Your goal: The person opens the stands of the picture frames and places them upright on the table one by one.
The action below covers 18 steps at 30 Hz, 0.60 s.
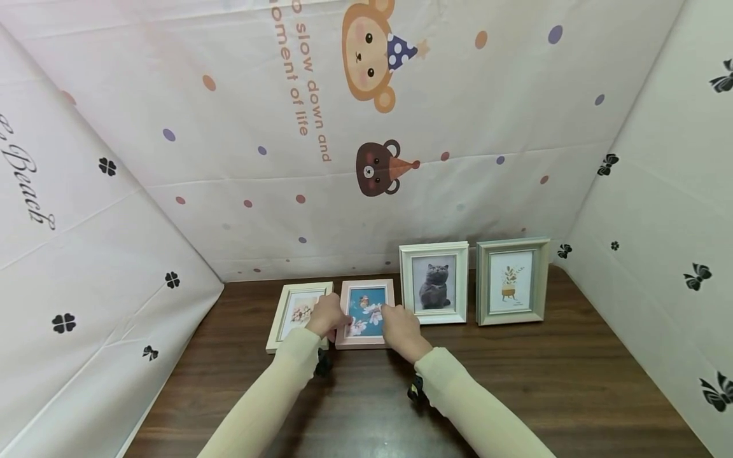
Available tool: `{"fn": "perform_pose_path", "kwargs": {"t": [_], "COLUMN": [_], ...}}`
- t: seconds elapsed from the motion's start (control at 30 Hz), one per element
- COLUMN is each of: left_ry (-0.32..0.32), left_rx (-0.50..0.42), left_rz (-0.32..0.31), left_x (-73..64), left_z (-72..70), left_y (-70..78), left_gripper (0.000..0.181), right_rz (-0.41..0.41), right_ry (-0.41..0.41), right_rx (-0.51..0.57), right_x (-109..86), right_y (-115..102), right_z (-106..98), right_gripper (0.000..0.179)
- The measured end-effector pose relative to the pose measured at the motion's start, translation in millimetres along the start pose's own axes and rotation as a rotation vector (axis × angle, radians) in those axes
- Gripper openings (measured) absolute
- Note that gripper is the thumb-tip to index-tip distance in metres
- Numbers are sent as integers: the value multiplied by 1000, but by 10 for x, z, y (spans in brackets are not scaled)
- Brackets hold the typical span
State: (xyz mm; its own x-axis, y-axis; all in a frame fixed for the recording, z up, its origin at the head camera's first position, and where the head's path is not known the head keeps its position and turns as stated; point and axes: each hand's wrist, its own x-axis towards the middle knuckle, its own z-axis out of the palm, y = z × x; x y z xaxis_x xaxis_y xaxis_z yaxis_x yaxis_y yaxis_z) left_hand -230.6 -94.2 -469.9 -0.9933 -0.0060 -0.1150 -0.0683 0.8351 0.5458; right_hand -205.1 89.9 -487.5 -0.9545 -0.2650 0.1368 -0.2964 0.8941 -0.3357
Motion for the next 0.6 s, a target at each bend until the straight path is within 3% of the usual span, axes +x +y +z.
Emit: {"fn": "perform_pose_path", "kwargs": {"t": [0.23, 0.6], "left_ry": [13, 48], "left_rx": [-1, -3], "left_rz": [13, 49], "left_x": [-18, -57], "left_z": [7, 63], "left_y": [-6, -59], "left_gripper": [19, 33], "right_rz": [-2, 26], "right_ry": [39, 66], "right_rx": [33, 101], "right_x": [-10, -24], "right_y": [16, 6], "right_z": [11, -27], "right_gripper": [27, 37]}}
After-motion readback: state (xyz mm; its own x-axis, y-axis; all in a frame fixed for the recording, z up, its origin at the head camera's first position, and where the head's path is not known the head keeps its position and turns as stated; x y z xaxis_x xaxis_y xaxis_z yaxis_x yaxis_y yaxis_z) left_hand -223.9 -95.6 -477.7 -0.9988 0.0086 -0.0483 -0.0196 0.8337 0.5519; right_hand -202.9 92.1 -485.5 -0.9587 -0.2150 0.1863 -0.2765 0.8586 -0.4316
